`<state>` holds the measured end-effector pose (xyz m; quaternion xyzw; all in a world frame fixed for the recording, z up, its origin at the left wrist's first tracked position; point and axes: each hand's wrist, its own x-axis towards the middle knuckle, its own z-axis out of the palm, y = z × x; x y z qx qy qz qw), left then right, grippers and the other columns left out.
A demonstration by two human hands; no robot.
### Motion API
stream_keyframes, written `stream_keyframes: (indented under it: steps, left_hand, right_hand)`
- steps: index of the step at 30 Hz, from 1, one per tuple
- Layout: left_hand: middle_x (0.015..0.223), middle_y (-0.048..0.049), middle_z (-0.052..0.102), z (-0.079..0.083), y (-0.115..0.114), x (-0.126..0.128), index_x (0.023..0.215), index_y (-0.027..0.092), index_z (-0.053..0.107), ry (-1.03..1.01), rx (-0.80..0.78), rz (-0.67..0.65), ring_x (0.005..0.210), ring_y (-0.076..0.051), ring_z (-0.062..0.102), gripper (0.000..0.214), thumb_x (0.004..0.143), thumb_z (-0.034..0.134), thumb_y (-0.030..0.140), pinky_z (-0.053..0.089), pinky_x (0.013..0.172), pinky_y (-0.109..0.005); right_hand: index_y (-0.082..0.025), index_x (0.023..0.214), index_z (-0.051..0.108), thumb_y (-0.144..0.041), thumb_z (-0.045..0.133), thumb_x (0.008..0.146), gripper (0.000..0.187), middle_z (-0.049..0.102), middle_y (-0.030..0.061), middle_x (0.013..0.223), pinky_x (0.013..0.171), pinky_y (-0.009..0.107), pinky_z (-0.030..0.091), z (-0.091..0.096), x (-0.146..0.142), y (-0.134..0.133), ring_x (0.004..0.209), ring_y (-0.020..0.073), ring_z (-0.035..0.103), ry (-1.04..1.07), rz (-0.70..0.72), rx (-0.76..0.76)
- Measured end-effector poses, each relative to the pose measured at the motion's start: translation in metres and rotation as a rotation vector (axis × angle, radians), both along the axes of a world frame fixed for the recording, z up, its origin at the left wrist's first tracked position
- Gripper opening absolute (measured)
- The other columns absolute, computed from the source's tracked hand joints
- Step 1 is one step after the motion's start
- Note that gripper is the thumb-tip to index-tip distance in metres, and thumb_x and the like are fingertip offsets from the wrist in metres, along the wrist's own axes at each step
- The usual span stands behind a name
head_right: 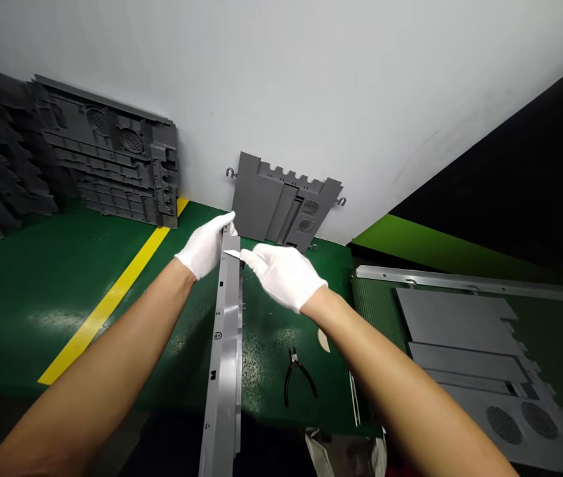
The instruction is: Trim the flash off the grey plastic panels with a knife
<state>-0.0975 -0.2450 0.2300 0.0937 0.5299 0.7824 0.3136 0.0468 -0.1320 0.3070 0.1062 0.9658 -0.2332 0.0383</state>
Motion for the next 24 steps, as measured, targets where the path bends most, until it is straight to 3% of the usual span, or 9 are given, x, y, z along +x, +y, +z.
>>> stream_keyframes:
  steps: [4, 11, 24]
  left_hand:
    - [0.061, 0.0026, 0.048, 0.005, -0.005, 0.000, 0.066, 0.021, 0.048, -0.183, 0.020, -0.008, 0.057, -0.013, 0.045, 0.032, 0.084, 0.070, 0.037, 0.038, 0.061, -0.030]
    - [0.062, 0.0030, 0.044, 0.000, -0.009, -0.002, 0.068, 0.020, 0.046, -0.080, -0.029, 0.003, 0.057, -0.012, 0.041, 0.034, 0.087, 0.067, 0.039, 0.036, 0.060, -0.029]
    - [0.073, -0.0008, 0.057, -0.003, -0.005, -0.004, 0.073, 0.020, 0.055, -0.006, -0.068, -0.028, 0.068, -0.016, 0.049, 0.028, 0.087, 0.066, 0.041, 0.042, 0.075, -0.031]
  right_hand:
    - [-0.024, 0.076, 0.057, -0.065, 0.027, 0.102, 0.057, 0.063, 0.0003, 0.071, 0.059, 0.029, 0.034, 0.001, -0.034, -0.003, 0.063, 0.0172, 0.052, -0.061, 0.008, 0.254]
    - [-0.027, 0.088, 0.068, -0.069, 0.020, 0.101, 0.066, 0.069, 0.0042, 0.075, 0.062, 0.030, 0.037, 0.012, -0.045, -0.010, 0.067, 0.0212, 0.061, -0.131, 0.047, 0.482]
    - [-0.024, 0.095, 0.071, -0.070, 0.017, 0.101, 0.072, 0.070, 0.0072, 0.072, 0.063, 0.031, 0.038, 0.014, -0.038, -0.011, 0.070, 0.0230, 0.065, -0.155, 0.108, 0.660]
